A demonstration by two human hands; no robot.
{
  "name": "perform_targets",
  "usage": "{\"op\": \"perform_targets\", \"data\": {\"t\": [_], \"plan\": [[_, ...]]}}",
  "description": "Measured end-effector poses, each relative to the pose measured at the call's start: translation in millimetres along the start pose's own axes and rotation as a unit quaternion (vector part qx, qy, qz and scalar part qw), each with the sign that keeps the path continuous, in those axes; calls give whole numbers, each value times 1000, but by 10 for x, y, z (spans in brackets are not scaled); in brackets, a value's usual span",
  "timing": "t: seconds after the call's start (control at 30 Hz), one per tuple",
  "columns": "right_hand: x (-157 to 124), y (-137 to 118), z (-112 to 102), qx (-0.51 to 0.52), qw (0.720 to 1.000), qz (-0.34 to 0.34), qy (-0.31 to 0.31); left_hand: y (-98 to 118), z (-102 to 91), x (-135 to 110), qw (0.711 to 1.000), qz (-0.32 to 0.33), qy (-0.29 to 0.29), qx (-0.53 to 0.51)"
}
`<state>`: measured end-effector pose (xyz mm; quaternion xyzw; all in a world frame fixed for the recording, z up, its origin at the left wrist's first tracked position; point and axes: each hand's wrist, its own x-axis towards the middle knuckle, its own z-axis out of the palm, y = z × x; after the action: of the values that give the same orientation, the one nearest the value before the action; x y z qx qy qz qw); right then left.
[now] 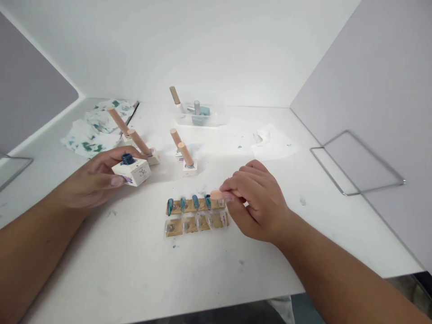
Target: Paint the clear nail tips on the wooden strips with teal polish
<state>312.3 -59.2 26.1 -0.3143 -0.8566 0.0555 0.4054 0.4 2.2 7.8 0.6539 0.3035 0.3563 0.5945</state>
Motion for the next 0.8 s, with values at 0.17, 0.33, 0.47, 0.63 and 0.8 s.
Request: {"op": "perform_targets", "data": {"t": [0.17,0.33,0.47,0.63,0.8], "plan": [[-25,3,10,14,999,-10,-41,8,-10,-7,1000,3,2,5],[-22,-9,-23,44,998,-13,-33,-4,-16,-8,1000,-2,2,-1],[-19,-5,-5,9,1000,-16,-22,-7,-13,-2,1000,-2,-1,-2],[-30,-6,-15,34,997,-31,-58,2,-16,-7,1000,-4,4,3],[-44,-3,-2,-8,1000,-12,1,-19,-34,-13,1000,-8,12,8]]}}
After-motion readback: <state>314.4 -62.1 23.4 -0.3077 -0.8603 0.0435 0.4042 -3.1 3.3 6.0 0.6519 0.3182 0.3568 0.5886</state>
